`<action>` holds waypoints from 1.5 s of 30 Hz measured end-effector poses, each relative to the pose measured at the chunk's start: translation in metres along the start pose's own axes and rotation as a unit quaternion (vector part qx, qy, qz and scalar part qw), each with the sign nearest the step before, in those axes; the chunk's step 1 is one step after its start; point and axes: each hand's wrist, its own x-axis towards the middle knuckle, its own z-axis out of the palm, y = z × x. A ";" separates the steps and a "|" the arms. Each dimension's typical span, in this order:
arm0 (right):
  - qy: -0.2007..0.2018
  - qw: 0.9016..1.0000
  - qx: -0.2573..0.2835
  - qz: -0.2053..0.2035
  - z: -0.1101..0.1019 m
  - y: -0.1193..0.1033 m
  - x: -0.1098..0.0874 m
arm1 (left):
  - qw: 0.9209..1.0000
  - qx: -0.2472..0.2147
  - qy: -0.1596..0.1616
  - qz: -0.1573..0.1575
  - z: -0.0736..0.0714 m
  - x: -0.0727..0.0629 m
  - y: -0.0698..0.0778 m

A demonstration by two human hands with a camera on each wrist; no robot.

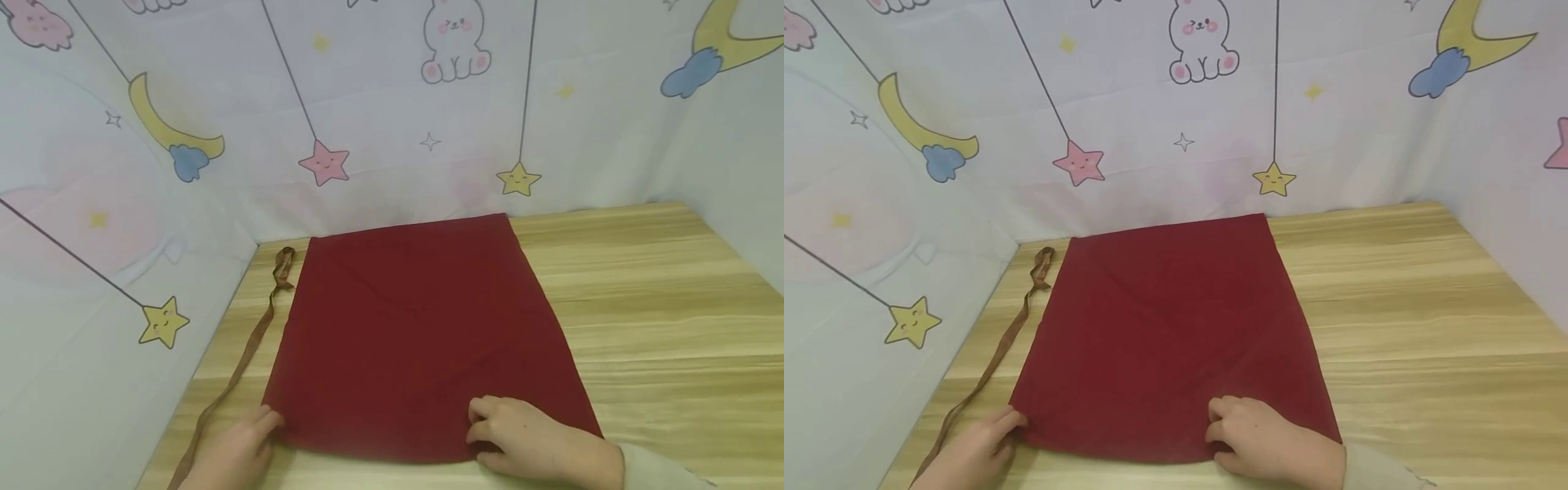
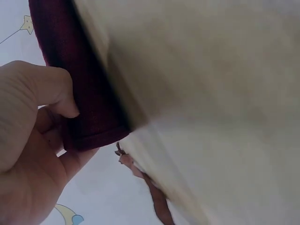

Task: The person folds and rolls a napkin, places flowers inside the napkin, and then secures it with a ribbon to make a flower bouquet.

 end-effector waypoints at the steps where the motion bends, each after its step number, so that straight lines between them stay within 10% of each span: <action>1: 0.002 1.000 -0.003 -0.001 0.000 0.000 0.000 | 1.000 0.000 0.000 -0.002 -0.002 0.001 0.001; 9: 0.038 0.999 -0.032 -0.019 0.000 -0.002 -0.001 | 0.998 0.018 0.000 -0.055 -0.020 0.021 0.001; 45: 0.021 1.000 -0.017 0.010 -0.007 0.005 -0.006 | 0.988 0.011 0.150 0.017 -0.038 0.093 -0.026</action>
